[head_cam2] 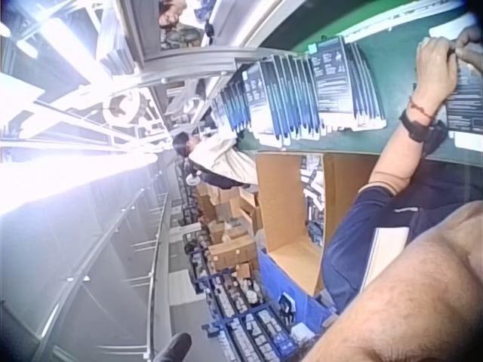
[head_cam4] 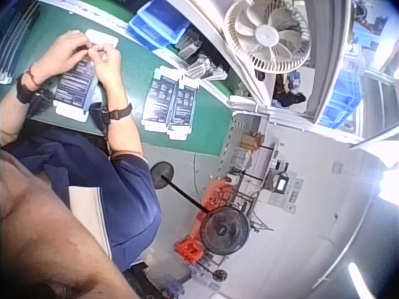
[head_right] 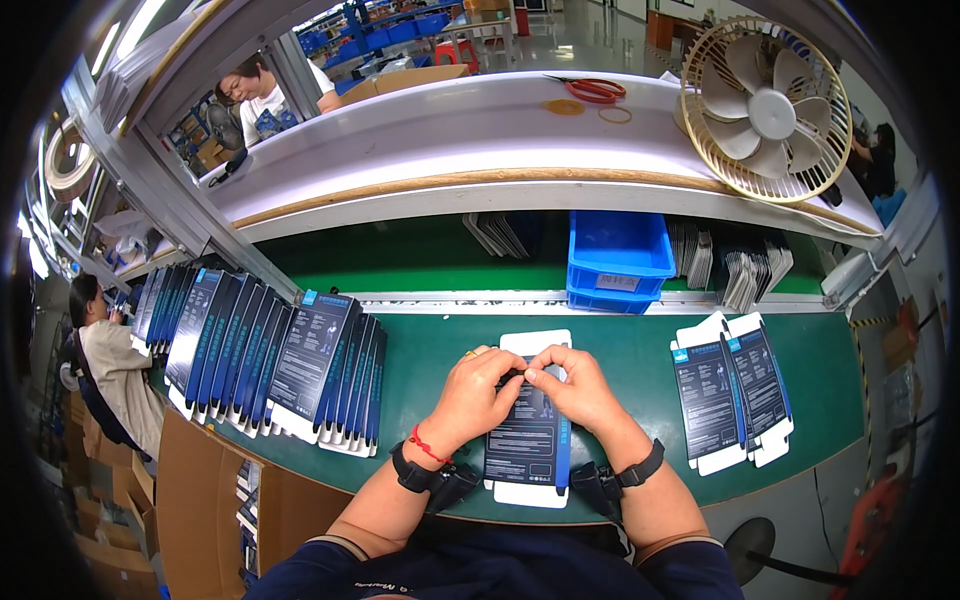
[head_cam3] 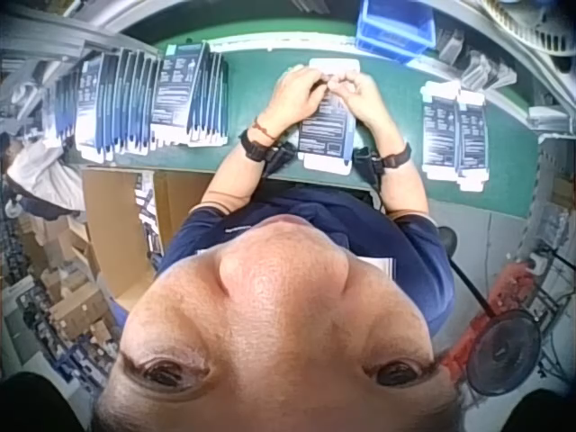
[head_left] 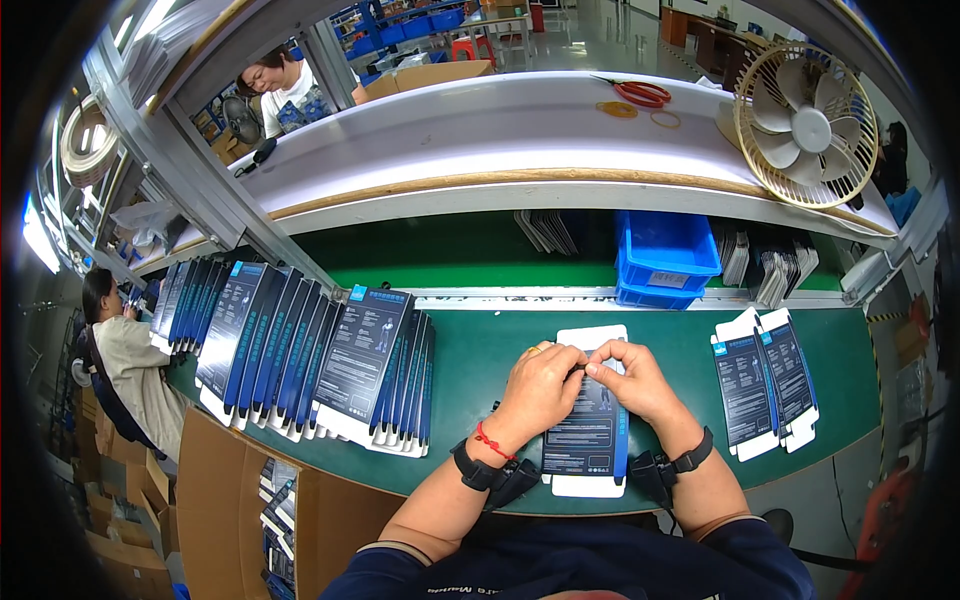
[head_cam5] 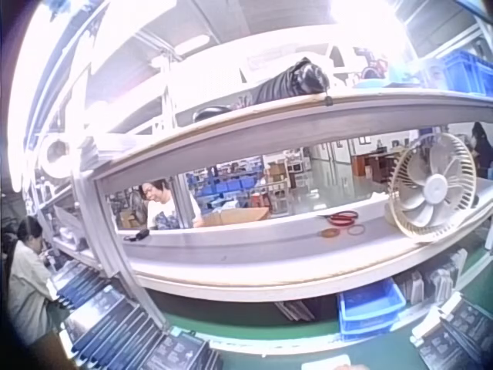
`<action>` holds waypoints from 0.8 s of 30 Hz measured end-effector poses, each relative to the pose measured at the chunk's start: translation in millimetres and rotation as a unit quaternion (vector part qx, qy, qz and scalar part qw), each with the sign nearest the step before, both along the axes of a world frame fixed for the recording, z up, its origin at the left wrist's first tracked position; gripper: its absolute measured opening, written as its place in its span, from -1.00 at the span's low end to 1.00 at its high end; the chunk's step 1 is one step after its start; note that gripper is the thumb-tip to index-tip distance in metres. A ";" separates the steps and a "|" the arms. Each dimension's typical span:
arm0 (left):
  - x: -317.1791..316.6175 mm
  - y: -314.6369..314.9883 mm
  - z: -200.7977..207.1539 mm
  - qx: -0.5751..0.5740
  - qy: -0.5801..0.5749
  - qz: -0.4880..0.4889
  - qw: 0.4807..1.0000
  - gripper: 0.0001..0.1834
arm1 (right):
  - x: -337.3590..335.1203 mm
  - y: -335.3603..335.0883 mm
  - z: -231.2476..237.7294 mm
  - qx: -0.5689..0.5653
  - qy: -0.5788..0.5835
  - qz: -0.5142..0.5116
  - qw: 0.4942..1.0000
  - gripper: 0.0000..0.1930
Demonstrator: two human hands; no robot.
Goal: Applying small ring-like accessories to product packaging boxes in an assembly line setting.
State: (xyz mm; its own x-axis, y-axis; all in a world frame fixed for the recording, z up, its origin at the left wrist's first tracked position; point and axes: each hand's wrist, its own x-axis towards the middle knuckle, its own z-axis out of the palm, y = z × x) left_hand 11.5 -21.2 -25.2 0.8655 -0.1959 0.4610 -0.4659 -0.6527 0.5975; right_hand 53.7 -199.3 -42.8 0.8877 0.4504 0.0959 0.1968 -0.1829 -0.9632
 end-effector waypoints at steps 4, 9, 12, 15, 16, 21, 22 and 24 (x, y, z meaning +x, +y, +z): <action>0.6 0.1 -2.3 -0.002 -0.006 0.000 1.000 -0.88 | -0.4 0.5 0.6 0.000 0.005 0.001 1.000 -0.89; 0.3 -0.5 0.0 -0.007 -0.010 0.000 1.000 -0.90 | 0.2 0.2 -1.1 0.000 0.007 0.000 1.000 -0.89; 0.4 -0.6 0.1 -0.012 -0.011 -0.001 1.000 -0.90 | -0.4 0.2 -0.9 0.004 0.012 0.002 1.000 -0.89; 0.6 -0.2 -1.1 -0.009 -0.006 0.002 1.000 -0.90 | -0.2 0.0 -1.1 0.006 0.013 0.007 1.000 -0.88; 0.5 -0.2 -0.9 -0.009 -0.006 0.002 1.000 -0.90 | -0.1 -0.1 -1.3 0.006 0.009 0.010 1.000 -0.87; -0.4 -0.4 1.1 -0.009 -0.006 0.000 1.000 -0.89 | -1.0 0.7 2.4 0.014 0.016 0.015 1.000 -0.86; -0.4 -0.2 1.0 -0.009 -0.006 0.000 1.000 -0.89 | -1.2 0.8 2.9 0.013 0.020 0.016 1.000 -0.86; -0.5 0.3 0.6 -0.005 -0.004 -0.001 1.000 -0.89 | -0.9 0.3 1.9 0.007 0.018 0.019 1.000 -0.86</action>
